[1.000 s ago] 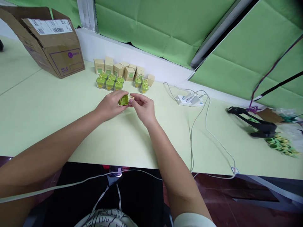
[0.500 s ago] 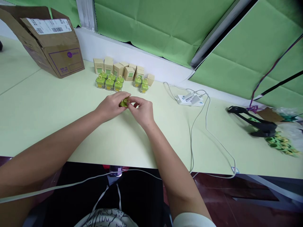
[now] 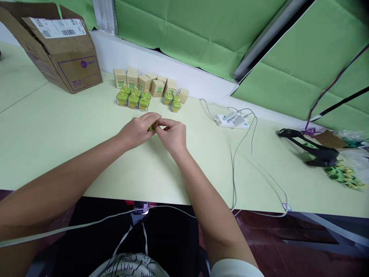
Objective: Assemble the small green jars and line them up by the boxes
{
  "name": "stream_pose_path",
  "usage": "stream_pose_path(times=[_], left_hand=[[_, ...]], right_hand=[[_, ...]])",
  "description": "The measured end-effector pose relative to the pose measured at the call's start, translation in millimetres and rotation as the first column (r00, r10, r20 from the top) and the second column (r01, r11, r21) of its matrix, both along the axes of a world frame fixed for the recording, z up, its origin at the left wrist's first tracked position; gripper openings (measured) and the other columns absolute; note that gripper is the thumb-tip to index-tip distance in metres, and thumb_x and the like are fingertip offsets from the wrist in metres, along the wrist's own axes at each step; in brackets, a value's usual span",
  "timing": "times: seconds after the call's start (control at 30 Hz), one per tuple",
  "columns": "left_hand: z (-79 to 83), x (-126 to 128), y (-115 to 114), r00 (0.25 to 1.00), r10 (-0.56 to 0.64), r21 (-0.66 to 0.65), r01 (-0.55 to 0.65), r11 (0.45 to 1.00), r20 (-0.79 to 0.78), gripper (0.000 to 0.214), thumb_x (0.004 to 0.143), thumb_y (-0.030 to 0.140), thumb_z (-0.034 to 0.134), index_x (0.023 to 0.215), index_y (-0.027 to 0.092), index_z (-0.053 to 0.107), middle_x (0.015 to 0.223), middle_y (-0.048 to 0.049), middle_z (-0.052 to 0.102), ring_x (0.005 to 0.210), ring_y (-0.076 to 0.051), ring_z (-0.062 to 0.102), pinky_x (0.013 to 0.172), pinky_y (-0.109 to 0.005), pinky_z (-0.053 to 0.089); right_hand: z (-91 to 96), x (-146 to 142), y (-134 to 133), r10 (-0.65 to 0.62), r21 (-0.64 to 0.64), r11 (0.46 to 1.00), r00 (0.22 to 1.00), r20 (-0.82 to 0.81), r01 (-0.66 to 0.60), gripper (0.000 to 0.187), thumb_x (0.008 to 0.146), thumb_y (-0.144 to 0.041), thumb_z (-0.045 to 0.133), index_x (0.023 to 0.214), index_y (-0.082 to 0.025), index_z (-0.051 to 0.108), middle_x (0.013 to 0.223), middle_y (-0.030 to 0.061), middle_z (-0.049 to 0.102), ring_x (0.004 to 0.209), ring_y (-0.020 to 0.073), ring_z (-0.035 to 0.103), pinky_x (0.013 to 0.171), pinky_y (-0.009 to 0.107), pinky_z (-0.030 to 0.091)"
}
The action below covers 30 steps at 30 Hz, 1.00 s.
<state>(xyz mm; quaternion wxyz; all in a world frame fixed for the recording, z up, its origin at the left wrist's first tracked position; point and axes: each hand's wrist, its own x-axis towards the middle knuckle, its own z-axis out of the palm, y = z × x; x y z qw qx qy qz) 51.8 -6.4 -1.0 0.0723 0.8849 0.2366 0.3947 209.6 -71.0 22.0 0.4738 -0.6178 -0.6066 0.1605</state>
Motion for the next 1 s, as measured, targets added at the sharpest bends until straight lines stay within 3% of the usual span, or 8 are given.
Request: stream_pose_path(times=[0.37, 0.7, 1.0], left_hand=[[-2.8, 0.7, 0.2, 1.000, 0.004, 0.008, -0.004, 1.000, -0.022, 0.034, 0.092, 0.011, 0.048, 0.120, 0.019, 0.066, 0.124, -0.0106, 0.075, 0.111, -0.023, 0.073, 0.083, -0.033, 0.058], [-4.0, 3.1, -1.4, 0.999, -0.013, 0.045, 0.011, 0.999, 0.047, 0.033, 0.093, 0.011, 0.046, 0.118, 0.019, 0.067, 0.122, -0.0088, 0.076, 0.111, -0.021, 0.074, 0.085, -0.032, 0.059], [-0.6, 5.0, -4.0, 0.997, 0.007, 0.007, -0.008, 1.000, 0.080, 0.038, 0.090, 0.009, 0.048, 0.120, 0.021, 0.067, 0.120, -0.0075, 0.076, 0.112, -0.021, 0.072, 0.092, -0.034, 0.059]], right_hand=[[-2.1, -0.7, 0.7, 0.043, -0.046, 0.998, 0.997, -0.057, -0.046, 0.018, 0.083, -0.021, 0.065, 0.081, -0.024, 0.083, 0.081, -0.0026, 0.080, 0.062, 0.0132, 0.060, 0.066, 0.028, 0.049], [-5.8, -13.1, -2.9, -0.081, -0.014, 0.997, 0.995, -0.060, 0.080, 0.016, 0.085, -0.028, 0.065, 0.082, -0.024, 0.081, 0.083, -0.0019, 0.080, 0.061, 0.0137, 0.059, 0.070, 0.029, 0.051], [-13.8, -20.2, -2.9, -0.126, 0.044, 0.990, 0.975, -0.186, 0.136, 0.017, 0.088, -0.034, 0.068, 0.092, -0.025, 0.082, 0.099, 0.0006, 0.083, 0.072, 0.0165, 0.068, 0.081, 0.033, 0.061]])
